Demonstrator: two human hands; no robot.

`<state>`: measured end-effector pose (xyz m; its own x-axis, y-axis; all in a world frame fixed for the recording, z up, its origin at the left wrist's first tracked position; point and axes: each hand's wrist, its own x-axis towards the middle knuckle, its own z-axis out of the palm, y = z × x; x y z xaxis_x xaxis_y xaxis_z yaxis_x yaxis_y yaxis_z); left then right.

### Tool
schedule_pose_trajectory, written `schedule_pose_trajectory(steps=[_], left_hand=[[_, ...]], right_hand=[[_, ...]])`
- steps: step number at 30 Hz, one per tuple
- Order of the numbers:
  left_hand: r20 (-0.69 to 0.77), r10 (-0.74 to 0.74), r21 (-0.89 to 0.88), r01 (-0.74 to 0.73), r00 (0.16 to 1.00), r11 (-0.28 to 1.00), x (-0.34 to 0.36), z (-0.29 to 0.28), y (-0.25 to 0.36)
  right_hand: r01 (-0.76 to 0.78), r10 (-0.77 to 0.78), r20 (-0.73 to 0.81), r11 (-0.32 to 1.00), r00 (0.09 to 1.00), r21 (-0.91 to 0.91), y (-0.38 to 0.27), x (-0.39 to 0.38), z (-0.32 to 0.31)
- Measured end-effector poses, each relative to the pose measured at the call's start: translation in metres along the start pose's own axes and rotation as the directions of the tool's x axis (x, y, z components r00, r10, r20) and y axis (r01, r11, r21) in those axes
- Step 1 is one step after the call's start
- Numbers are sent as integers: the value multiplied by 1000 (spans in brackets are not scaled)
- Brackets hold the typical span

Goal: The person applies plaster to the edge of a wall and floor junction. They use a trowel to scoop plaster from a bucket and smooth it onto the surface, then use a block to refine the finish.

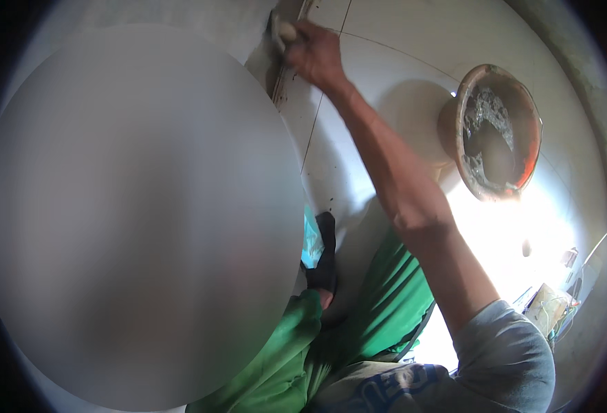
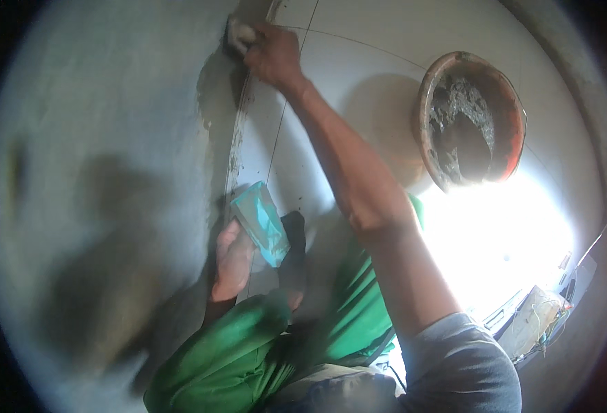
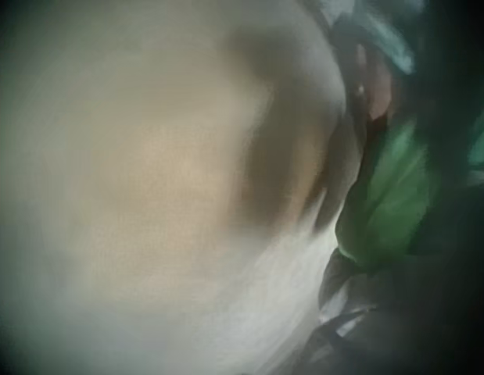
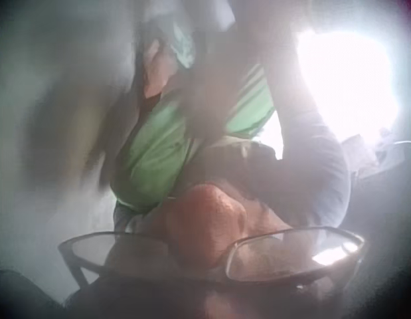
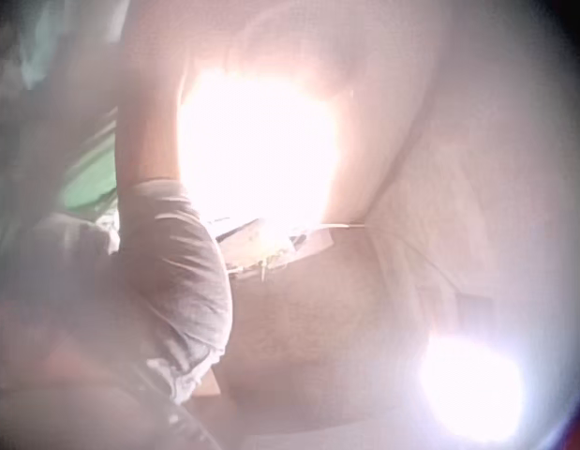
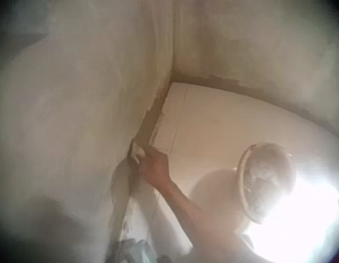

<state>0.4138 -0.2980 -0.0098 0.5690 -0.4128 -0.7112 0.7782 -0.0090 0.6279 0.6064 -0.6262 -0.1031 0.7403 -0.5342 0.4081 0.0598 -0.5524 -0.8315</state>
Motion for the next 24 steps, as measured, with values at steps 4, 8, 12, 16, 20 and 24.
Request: schedule_pose_trajectory(steps=[4, 8, 12, 16, 20, 24], left_hand=[[10, -12, -21, 13, 1000, 1000, -1, -21, -17], [-48, -29, -76, 26, 998, 997, 5, -44, -41], [66, -21, -231, 36, 998, 972, 10, -66, -59], [-58, -5, -136, -3, 998, 991, 18, -52, -52], [197, 133, -104, -114, 971, 988, 22, -17, -4], [286, 122, 104, -157, 950, 982, 1, 44, 37]], right_hand=[[-117, 115, 26, 991, 993, 72, -58, -67, 4], [-266, 205, 361, 956, 910, 127, -90, -146, -23], [-360, 245, 401, 901, 883, 243, -107, -187, -72], [-456, 374, 272, 808, 887, 373, -121, -219, -138], [-485, 496, 253, 423, 831, 765, -154, -247, -207], [-427, 520, 100, 559, 848, 711, -194, -262, -252]])
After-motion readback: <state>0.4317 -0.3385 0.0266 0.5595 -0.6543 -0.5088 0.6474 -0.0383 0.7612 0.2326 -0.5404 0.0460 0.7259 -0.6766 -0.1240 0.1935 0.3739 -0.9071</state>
